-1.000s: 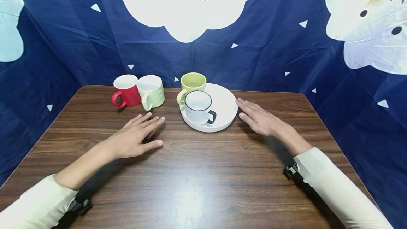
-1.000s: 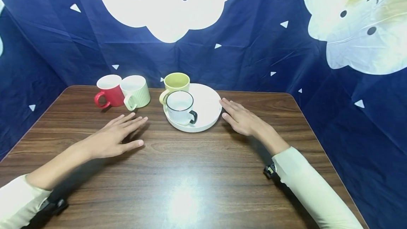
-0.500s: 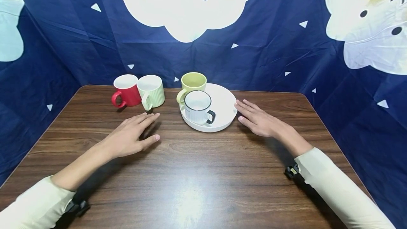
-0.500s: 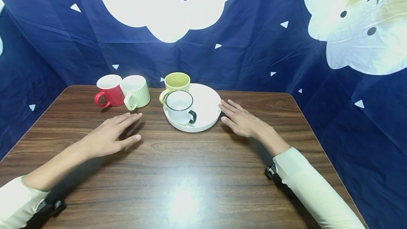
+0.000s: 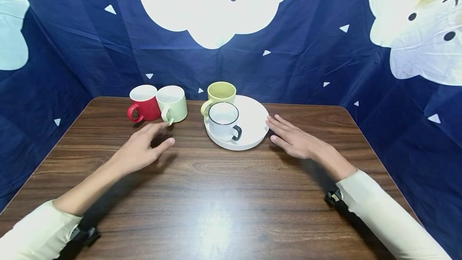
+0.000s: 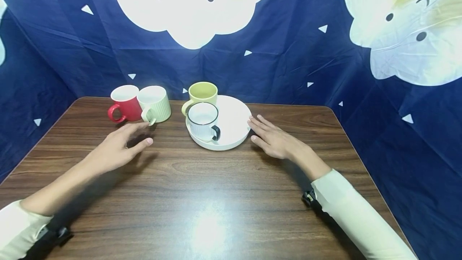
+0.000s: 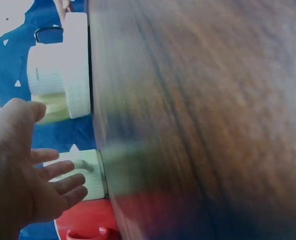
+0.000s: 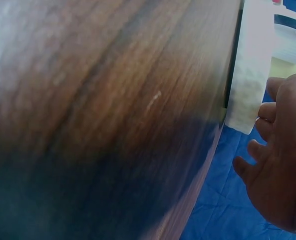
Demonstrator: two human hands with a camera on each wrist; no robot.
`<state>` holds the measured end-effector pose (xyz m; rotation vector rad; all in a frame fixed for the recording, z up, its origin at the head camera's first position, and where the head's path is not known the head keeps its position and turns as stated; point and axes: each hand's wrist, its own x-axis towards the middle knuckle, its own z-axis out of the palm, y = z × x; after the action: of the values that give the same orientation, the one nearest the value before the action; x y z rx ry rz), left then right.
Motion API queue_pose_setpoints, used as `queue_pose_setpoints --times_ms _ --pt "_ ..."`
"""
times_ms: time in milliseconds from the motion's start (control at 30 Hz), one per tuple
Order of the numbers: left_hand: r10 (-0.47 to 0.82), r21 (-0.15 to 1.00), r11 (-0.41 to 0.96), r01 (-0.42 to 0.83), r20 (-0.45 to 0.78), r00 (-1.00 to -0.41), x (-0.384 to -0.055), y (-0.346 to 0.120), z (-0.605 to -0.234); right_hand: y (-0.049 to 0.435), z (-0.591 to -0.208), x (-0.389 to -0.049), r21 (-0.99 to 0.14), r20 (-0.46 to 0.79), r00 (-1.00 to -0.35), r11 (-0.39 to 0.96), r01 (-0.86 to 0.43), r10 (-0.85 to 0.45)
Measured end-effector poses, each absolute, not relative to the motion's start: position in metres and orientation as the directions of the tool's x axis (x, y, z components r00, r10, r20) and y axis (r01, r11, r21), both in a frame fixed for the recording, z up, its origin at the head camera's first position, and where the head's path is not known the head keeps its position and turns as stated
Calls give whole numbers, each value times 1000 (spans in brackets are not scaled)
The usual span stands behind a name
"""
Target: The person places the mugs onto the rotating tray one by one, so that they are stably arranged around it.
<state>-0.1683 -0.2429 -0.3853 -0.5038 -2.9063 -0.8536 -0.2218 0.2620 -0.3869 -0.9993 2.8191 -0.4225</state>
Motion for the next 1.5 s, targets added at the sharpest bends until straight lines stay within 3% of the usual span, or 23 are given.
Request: queue_pose_setpoints --times_ms 233,633,800,1033,1500 --pt "163 645 737 202 120 -979 -172 -248 -384 260 -388 -219 -309 -19 -775 741 -596 -632" --pt "36 703 708 66 57 -998 -187 -243 -382 257 -386 -211 -325 -24 -777 740 -589 -629" --pt "-19 781 625 1 17 -1000 -194 -243 -386 255 -388 -209 -338 -20 -778 736 -586 -628" --pt "3 894 443 -62 -71 -997 -204 -242 -388 255 -391 -205 -352 -15 -784 737 -577 -621" --pt "40 975 187 -119 -128 -991 -219 -240 -393 252 -389 -200 -348 -32 -798 756 -555 -601"
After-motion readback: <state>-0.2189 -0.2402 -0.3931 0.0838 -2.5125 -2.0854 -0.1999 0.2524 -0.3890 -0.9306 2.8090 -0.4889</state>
